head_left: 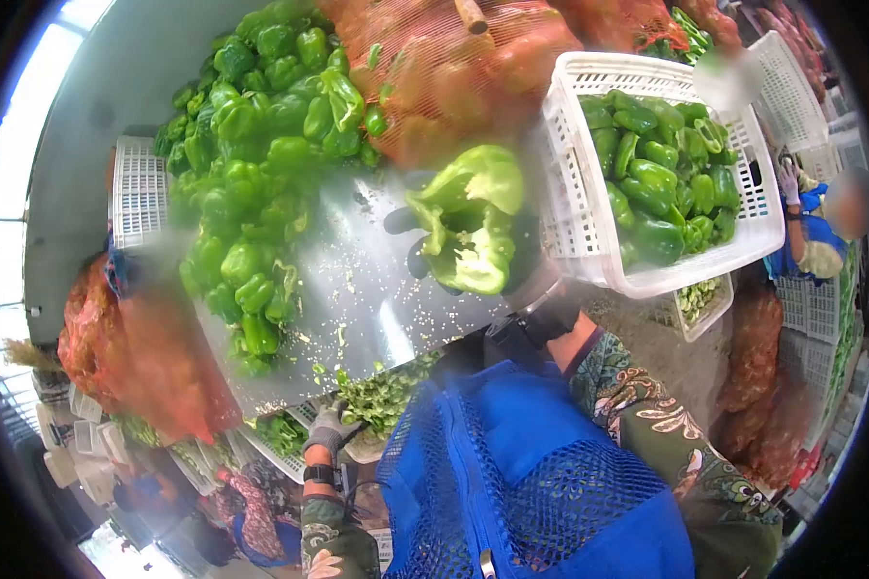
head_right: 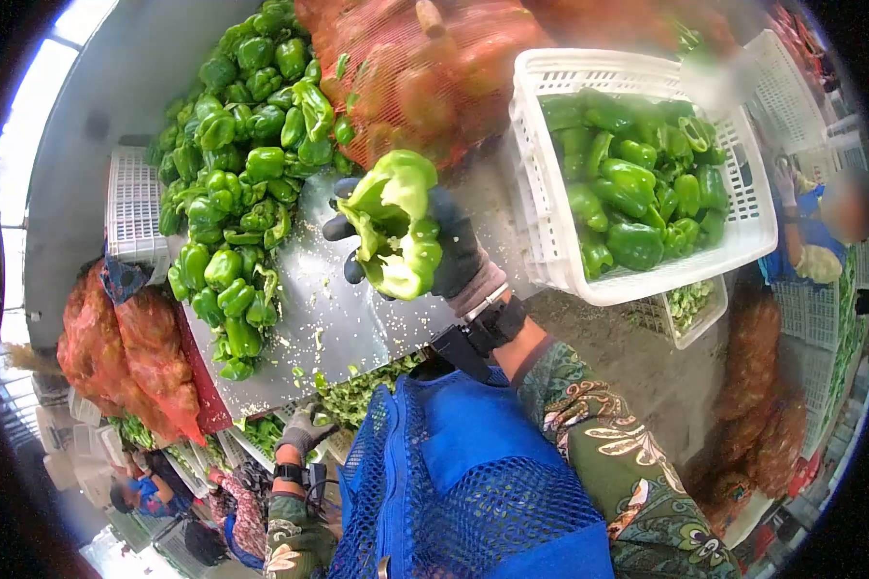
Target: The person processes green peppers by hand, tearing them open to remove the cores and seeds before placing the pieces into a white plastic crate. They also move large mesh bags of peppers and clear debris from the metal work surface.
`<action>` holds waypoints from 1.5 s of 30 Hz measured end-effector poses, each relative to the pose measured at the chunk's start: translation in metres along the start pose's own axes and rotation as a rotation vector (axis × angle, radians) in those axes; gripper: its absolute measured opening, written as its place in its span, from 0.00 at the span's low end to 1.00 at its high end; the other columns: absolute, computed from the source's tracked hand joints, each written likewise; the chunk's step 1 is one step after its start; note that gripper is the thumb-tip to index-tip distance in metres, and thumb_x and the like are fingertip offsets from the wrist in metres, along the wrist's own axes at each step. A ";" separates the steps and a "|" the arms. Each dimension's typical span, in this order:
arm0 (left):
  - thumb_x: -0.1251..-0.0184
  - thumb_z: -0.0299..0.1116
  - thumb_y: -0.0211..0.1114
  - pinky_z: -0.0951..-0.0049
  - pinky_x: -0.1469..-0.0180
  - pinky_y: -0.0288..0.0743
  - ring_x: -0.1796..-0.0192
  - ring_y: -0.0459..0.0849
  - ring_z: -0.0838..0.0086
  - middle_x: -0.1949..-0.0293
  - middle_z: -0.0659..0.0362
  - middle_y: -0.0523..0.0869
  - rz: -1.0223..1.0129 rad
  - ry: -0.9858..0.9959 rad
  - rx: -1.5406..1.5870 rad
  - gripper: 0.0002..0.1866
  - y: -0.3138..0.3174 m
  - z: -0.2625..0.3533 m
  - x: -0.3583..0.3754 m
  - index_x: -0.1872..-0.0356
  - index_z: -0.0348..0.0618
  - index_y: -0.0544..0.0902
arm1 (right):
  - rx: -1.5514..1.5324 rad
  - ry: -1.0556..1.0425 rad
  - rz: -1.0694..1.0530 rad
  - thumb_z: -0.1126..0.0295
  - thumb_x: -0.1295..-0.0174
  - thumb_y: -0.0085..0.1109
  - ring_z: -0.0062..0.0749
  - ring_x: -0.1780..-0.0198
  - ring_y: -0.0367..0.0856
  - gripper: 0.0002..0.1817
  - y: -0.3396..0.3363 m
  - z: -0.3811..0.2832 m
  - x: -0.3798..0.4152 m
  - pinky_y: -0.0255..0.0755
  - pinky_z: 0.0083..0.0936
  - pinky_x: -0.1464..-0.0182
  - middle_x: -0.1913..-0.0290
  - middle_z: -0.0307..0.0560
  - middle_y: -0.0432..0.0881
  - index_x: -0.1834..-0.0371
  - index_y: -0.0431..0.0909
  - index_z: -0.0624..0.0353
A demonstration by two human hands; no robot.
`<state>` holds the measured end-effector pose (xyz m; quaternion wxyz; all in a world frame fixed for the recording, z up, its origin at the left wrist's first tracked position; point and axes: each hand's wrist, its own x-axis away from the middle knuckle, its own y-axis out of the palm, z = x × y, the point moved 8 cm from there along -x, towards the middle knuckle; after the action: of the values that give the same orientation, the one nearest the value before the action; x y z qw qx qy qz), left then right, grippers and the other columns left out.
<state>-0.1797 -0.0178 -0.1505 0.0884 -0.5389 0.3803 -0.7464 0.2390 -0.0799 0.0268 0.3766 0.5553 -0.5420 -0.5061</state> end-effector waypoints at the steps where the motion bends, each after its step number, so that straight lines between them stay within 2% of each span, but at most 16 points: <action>1: 0.50 0.52 0.71 0.59 0.43 0.72 0.47 0.80 0.50 0.50 0.43 0.81 0.077 0.073 -0.128 0.36 -0.001 0.011 0.006 0.43 0.41 0.76 | -0.054 0.026 -0.063 0.35 0.49 0.61 0.57 0.54 0.81 0.53 0.005 0.004 -0.002 0.84 0.39 0.65 0.37 0.67 0.66 0.29 0.56 0.60; 6: 0.37 0.23 0.62 0.74 0.54 0.79 0.55 0.84 0.72 0.51 0.52 0.83 0.528 0.392 0.806 0.15 -0.145 0.129 0.027 0.49 0.38 0.80 | 0.017 0.074 -0.085 0.38 0.48 0.62 0.59 0.52 0.81 0.51 0.014 0.007 -0.013 0.84 0.38 0.65 0.35 0.70 0.64 0.29 0.55 0.62; 11: 0.47 0.22 0.65 0.66 0.55 0.80 0.55 0.85 0.57 0.51 0.49 0.81 0.851 1.001 0.145 0.22 -0.251 0.305 0.115 0.47 0.41 0.78 | 0.595 -0.017 -0.014 0.51 0.36 0.53 0.42 0.43 0.75 0.32 0.017 0.009 -0.014 0.74 0.36 0.45 0.40 0.54 0.73 0.35 0.64 0.62; 17: 0.56 0.26 0.69 0.59 0.65 0.79 0.65 0.84 0.52 0.60 0.50 0.82 0.745 0.839 -0.014 0.21 -0.226 0.322 0.054 0.56 0.48 0.80 | 0.870 -0.255 0.117 0.62 0.31 0.50 0.25 0.44 0.74 0.18 -0.015 0.024 0.004 0.70 0.31 0.41 0.46 0.46 0.79 0.44 0.74 0.60; 21: 0.45 0.18 0.61 0.77 0.55 0.73 0.59 0.80 0.77 0.60 0.60 0.83 0.425 0.853 0.852 0.11 -0.215 0.299 0.010 0.60 0.35 0.80 | 0.823 -0.061 0.388 0.60 0.32 0.50 0.21 0.55 0.75 0.16 -0.021 0.019 0.005 0.74 0.29 0.53 0.59 0.41 0.79 0.50 0.75 0.60; 22: 0.46 0.17 0.60 0.75 0.59 0.76 0.62 0.81 0.74 0.56 0.54 0.84 0.454 0.653 1.261 0.13 -0.215 0.283 0.005 0.57 0.32 0.81 | 1.112 -0.332 0.287 0.59 0.32 0.49 0.20 0.60 0.74 0.16 -0.019 0.006 0.000 0.74 0.27 0.60 0.62 0.39 0.77 0.52 0.75 0.60; 23: 0.42 0.22 0.60 0.77 0.66 0.72 0.68 0.78 0.77 0.60 0.55 0.85 0.344 0.650 1.217 0.11 -0.228 0.285 0.019 0.58 0.33 0.82 | 1.395 -0.641 0.254 0.58 0.31 0.48 0.18 0.65 0.73 0.16 -0.016 -0.005 0.003 0.74 0.25 0.67 0.65 0.36 0.74 0.54 0.74 0.60; 24: 0.35 0.25 0.58 0.80 0.53 0.70 0.59 0.79 0.77 0.61 0.59 0.84 0.387 0.767 1.166 0.08 -0.241 0.278 0.028 0.59 0.35 0.81 | 1.260 -0.536 0.328 0.58 0.31 0.49 0.18 0.67 0.73 0.16 -0.028 -0.010 0.003 0.73 0.24 0.68 0.66 0.36 0.74 0.54 0.75 0.60; 25: 0.34 0.27 0.58 0.78 0.56 0.71 0.60 0.79 0.77 0.63 0.59 0.83 0.495 0.488 1.166 0.07 -0.248 0.256 0.030 0.61 0.36 0.81 | 1.178 -0.478 0.348 0.59 0.32 0.50 0.20 0.65 0.73 0.16 -0.034 -0.017 -0.002 0.72 0.24 0.66 0.64 0.37 0.74 0.52 0.74 0.60; 27: 0.34 0.30 0.58 0.75 0.57 0.73 0.62 0.79 0.76 0.66 0.61 0.82 0.336 0.579 1.241 0.07 -0.237 0.215 0.010 0.62 0.36 0.80 | 1.062 -0.408 0.348 0.61 0.33 0.52 0.27 0.59 0.75 0.17 -0.036 -0.030 -0.006 0.71 0.26 0.58 0.58 0.42 0.76 0.47 0.74 0.60; 30: 0.40 0.35 0.62 0.64 0.55 0.77 0.60 0.82 0.63 0.63 0.57 0.82 0.231 0.302 0.147 0.12 -0.169 0.160 -0.022 0.57 0.44 0.80 | 0.885 -0.144 0.598 0.52 0.42 0.61 0.25 0.58 0.77 0.25 -0.030 -0.035 -0.009 0.75 0.27 0.56 0.60 0.44 0.78 0.45 0.76 0.54; 31: 0.42 0.36 0.64 0.61 0.54 0.77 0.59 0.83 0.58 0.61 0.55 0.82 0.322 0.356 -0.500 0.15 -0.139 0.140 -0.041 0.54 0.47 0.80 | 1.607 -0.168 0.825 0.50 0.48 0.67 0.37 0.48 0.76 0.28 -0.019 -0.059 0.003 0.71 0.34 0.45 0.54 0.54 0.78 0.46 0.77 0.51; 34: 0.43 0.37 0.64 0.58 0.50 0.76 0.54 0.82 0.53 0.56 0.49 0.81 0.343 0.278 -0.291 0.21 -0.130 0.135 -0.020 0.47 0.50 0.78 | 1.442 -0.550 0.596 0.56 0.45 0.66 0.40 0.42 0.73 0.24 0.054 -0.135 0.051 0.68 0.34 0.41 0.49 0.54 0.77 0.46 0.77 0.50; 37: 0.42 0.37 0.65 0.58 0.48 0.76 0.51 0.82 0.54 0.53 0.48 0.82 0.299 0.216 0.148 0.21 -0.106 0.100 -0.032 0.46 0.47 0.78 | 1.853 -0.749 0.971 0.58 0.43 0.62 0.39 0.40 0.71 0.23 0.074 -0.251 0.164 0.67 0.33 0.39 0.46 0.53 0.74 0.44 0.75 0.51; 40: 0.37 0.46 0.60 0.60 0.43 0.73 0.44 0.79 0.53 0.41 0.49 0.76 0.032 0.049 0.004 0.25 -0.085 0.114 -0.022 0.40 0.52 0.75 | 2.415 -0.387 1.375 0.61 0.40 0.58 0.38 0.39 0.70 0.23 0.004 -0.353 0.262 0.66 0.32 0.38 0.43 0.52 0.72 0.41 0.73 0.53; 45: 0.37 0.47 0.59 0.56 0.44 0.75 0.46 0.79 0.53 0.43 0.47 0.76 -0.048 0.052 -0.085 0.22 -0.083 0.118 -0.063 0.42 0.55 0.76 | 2.474 0.154 1.336 0.65 0.37 0.52 0.37 0.36 0.68 0.23 -0.140 -0.414 0.294 0.64 0.31 0.36 0.37 0.50 0.68 0.38 0.70 0.55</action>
<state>-0.0282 0.0176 -0.1266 0.0375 -0.5316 0.4007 -0.7453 0.6427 -0.4046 -0.0689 -0.1542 0.1899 -0.7662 0.5942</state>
